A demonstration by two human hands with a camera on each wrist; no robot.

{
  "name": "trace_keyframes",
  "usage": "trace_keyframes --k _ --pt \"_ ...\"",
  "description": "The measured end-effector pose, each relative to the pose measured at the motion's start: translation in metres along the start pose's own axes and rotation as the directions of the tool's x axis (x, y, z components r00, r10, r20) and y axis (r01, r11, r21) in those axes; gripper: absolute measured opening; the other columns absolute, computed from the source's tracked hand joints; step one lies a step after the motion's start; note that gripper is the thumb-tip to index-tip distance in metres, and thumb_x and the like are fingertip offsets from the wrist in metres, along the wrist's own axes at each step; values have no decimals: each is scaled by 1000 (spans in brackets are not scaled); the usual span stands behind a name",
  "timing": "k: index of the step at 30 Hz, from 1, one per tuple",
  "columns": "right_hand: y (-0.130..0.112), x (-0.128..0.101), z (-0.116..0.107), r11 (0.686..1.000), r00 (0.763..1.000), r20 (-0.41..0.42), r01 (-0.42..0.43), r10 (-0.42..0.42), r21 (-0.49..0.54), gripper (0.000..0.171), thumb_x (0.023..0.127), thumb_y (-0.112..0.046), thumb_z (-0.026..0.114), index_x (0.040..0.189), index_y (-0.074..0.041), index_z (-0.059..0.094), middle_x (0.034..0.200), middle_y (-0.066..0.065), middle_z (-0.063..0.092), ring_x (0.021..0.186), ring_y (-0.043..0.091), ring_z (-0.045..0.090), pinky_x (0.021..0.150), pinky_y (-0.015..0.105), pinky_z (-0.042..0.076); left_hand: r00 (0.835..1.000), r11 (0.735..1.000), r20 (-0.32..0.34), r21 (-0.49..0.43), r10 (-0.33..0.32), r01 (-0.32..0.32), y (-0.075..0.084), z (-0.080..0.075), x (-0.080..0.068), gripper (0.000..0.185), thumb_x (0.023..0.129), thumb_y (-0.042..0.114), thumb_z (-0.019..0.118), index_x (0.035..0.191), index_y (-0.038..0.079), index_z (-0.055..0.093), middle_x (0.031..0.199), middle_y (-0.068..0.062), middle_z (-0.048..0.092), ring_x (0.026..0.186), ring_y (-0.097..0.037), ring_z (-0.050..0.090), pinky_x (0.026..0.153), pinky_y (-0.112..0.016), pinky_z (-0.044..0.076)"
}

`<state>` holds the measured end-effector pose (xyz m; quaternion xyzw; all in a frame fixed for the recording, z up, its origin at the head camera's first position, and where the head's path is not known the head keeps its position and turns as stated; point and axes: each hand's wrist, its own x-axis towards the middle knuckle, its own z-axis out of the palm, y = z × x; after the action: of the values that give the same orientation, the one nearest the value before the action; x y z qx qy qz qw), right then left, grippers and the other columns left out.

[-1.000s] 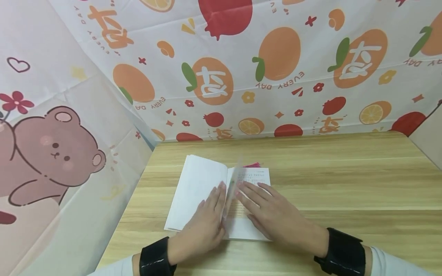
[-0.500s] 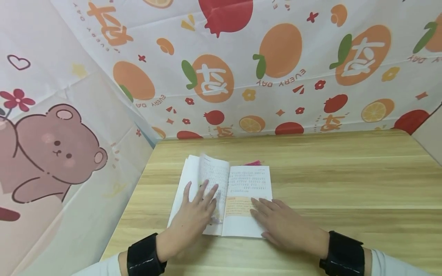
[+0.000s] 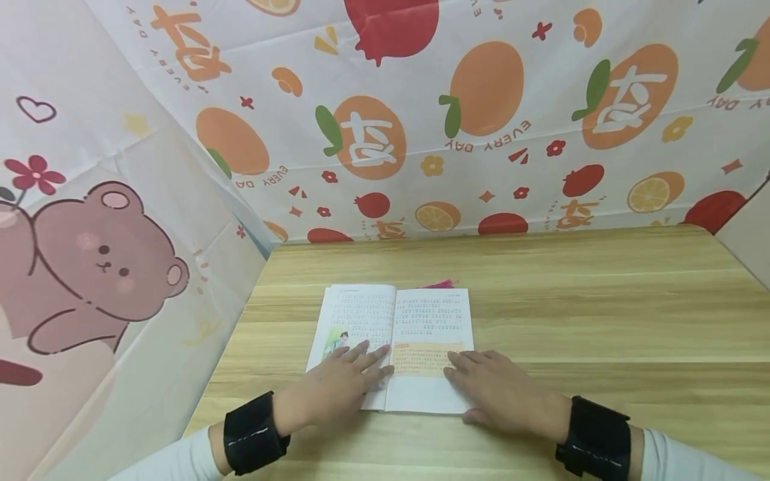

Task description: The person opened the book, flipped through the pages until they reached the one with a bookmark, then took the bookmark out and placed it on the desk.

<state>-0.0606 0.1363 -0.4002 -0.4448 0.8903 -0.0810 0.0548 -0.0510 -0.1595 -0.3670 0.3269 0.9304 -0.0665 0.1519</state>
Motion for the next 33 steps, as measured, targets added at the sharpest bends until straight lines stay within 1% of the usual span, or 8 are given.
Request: trace_keyframes --k 4,10,14,19,22,27,30,33 --pt "2 3 -2 1000 1000 19 -2 1 26 67 83 -45 78 137 -9 60 145 15 55 129 34 56 98 54 50 1000 999 13 -30 -14 14 2 0 -1 49 99 22 56 147 22 52 160 -4 38 143 -37 40 109 -58 41" --pt "5 6 -4 999 1000 29 7 -8 43 62 82 -40 80 134 -11 64 142 15 58 127 33 58 94 53 53 1000 1000 3 3 7 -7 8 4 -1 58 97 39 60 147 11 50 160 -7 36 146 -35 37 105 -55 46" --pt "4 6 -4 999 999 35 29 -30 25 55 83 -29 81 132 -11 66 140 15 60 125 32 60 95 51 53 999 999 -33 14 30 -29 11 12 3 65 97 46 59 146 4 50 160 -7 38 148 -31 33 104 -54 48" --pt "1 6 -3 999 999 31 40 -39 -10 54 80 -13 81 131 -9 66 139 17 60 124 34 61 97 50 52 997 999 -76 -33 -13 11 15 23 8 76 97 56 55 148 1 46 161 -11 34 148 -36 31 102 -56 47" --pt "1 5 -2 999 999 18 32 -31 -29 52 81 -12 79 131 -9 65 139 16 61 124 34 60 98 50 51 996 997 -84 -71 -42 36 18 26 11 83 95 62 53 150 1 43 162 -12 32 149 -39 28 104 -59 45" --pt "1 6 -1 997 999 -18 38 -39 -61 45 88 -10 72 132 -8 65 140 15 60 125 32 60 99 49 51 994 994 -73 -80 -78 72 24 25 14 90 92 70 51 150 1 43 162 -13 31 149 -41 27 103 -60 45" --pt "1 7 -1 993 996 -54 59 -65 -101 46 89 -7 70 134 -8 64 141 13 59 125 31 59 100 49 50 994 990 -51 -107 -95 89 27 22 15 93 90 73 51 151 2 43 162 -12 32 149 -41 27 104 -61 45" --pt "0 9 -4 981 988 -111 92 -112 -173 53 86 -6 72 137 -9 61 145 12 56 128 29 57 103 50 47 994 987 -43 -131 -101 95 29 19 16 95 90 75 49 150 1 43 161 -14 35 148 -42 29 103 -61 45"
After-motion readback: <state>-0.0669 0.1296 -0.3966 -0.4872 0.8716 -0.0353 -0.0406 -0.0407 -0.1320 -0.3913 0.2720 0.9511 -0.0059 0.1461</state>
